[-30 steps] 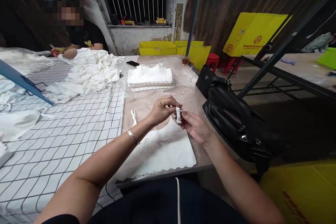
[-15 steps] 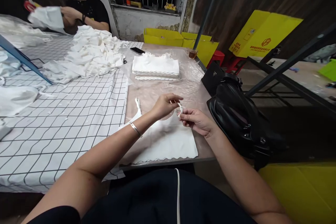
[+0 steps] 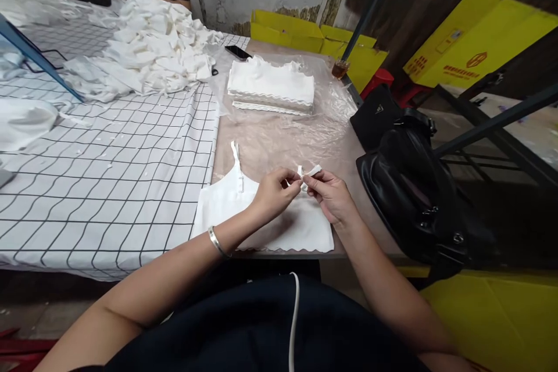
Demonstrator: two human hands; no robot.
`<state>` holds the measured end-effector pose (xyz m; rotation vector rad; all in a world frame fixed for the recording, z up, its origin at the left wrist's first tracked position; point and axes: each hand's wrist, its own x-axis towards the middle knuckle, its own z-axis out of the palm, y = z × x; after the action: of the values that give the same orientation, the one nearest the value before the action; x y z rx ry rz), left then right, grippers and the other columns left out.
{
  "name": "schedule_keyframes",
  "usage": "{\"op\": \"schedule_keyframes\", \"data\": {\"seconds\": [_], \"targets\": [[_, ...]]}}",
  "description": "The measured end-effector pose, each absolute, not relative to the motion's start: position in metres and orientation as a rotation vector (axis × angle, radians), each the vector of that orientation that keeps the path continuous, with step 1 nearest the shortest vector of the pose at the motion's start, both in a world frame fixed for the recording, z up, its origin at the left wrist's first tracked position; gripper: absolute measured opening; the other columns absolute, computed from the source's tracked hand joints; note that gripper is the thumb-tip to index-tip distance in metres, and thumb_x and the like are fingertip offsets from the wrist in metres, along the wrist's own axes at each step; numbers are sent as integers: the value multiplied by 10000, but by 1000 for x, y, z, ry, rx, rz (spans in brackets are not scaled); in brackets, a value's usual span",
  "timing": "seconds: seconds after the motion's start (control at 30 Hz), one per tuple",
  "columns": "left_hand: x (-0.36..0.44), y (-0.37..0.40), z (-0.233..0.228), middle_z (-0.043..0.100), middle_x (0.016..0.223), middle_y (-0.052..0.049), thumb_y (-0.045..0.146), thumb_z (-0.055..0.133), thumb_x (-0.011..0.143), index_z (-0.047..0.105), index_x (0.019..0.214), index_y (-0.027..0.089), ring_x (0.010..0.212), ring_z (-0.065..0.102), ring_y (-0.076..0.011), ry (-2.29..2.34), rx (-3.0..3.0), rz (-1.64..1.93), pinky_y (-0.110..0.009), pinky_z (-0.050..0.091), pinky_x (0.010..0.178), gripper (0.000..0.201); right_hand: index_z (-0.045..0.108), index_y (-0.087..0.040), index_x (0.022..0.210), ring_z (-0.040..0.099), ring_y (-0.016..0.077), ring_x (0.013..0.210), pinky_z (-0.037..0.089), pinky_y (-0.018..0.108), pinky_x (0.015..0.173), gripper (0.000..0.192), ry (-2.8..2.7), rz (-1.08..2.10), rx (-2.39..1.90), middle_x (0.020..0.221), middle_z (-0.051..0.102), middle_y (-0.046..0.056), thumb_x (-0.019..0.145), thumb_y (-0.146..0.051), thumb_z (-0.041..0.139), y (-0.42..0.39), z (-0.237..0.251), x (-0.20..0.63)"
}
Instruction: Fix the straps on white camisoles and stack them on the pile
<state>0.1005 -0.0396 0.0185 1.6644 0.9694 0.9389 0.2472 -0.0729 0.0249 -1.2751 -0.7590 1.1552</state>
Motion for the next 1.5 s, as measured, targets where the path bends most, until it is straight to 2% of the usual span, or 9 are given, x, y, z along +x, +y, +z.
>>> {"op": "schedule_keyframes", "data": {"seconds": [0.23, 0.37, 0.53, 0.6, 0.7, 0.9, 1.07, 1.27, 1.5], "targets": [[104, -35, 18, 635, 677, 5, 241, 637, 731, 643, 681, 157, 662, 572, -126, 945, 1449, 883, -244, 445, 627, 98, 672, -196, 669, 527, 95, 601, 454, 249, 580, 347, -704, 1291, -1266, 655, 606, -27, 479, -368, 906, -80, 24, 249], [97, -33, 12, 649, 735, -11, 261, 612, 780, 631, 717, 162, 699, 585, -142, 939, 1548, 765, -271, 447, 664, 119, 632, -198, 725, 589, 107, 632, 498, 252, 608, 397, -692, 1342, -1261, 700, 639, -22, 499, -377, 904, -79, 18, 251], [87, -39, 5, 664, 957, -93, 308, 686, 797, 660, 837, 171, 977, 566, -280, 1165, 2253, 443, -430, 387, 839, 145, 582, -209, 758, 585, 110, 597, 509, 268, 622, 448, -813, 1142, -1318, 663, 639, -35, 495, -384, 900, -69, 10, 260], [87, -43, 3, 659, 997, -111, 308, 685, 809, 660, 874, 172, 1022, 545, -308, 1213, 2377, 299, -457, 349, 858, 153, 568, -214, 767, 586, 117, 609, 509, 278, 639, 454, -891, 1085, -1322, 669, 643, -36, 499, -378, 896, -66, 7, 264], [90, -45, 2, 657, 978, -91, 277, 664, 826, 645, 896, 185, 1016, 545, -291, 1211, 2341, 238, -436, 325, 849, 118, 565, -221, 793, 603, 136, 651, 507, 293, 669, 443, -997, 1059, -1328, 690, 659, -32, 527, -386, 878, -64, 3, 267], [89, -42, -2, 644, 898, -58, 307, 668, 821, 646, 800, 192, 986, 541, -268, 1207, 2183, 320, -407, 295, 824, 119, 585, -218, 801, 626, 150, 711, 490, 299, 726, 338, -1233, 1099, -1367, 732, 683, -23, 591, -326, 828, -69, -4, 266], [88, -42, -4, 619, 945, -69, 295, 663, 811, 684, 834, 196, 1015, 542, -284, 1192, 2162, 355, -429, 292, 838, 104, 599, -215, 776, 631, 155, 720, 484, 292, 709, 231, -1364, 1127, -1429, 736, 676, -16, 639, -275, 775, -74, -4, 266], [90, -42, -2, 602, 920, -62, 293, 657, 804, 708, 806, 189, 1018, 545, -290, 1186, 2124, 351, -442, 298, 865, 116, 601, -214, 755, 636, 161, 727, 493, 303, 725, 266, -1387, 1138, -1460, 732, 669, -15, 618, -307, 809, -77, 3, 264], [90, -42, -3, 619, 894, -52, 288, 659, 798, 680, 748, 168, 1001, 537, -270, 1171, 2084, 381, -445, 282, 878, 131, 603, -216, 759, 639, 161, 726, 505, 308, 726, 215, -1455, 1091, -1453, 736, 664, -16, 662, -292, 778, -80, 7, 264]]}}
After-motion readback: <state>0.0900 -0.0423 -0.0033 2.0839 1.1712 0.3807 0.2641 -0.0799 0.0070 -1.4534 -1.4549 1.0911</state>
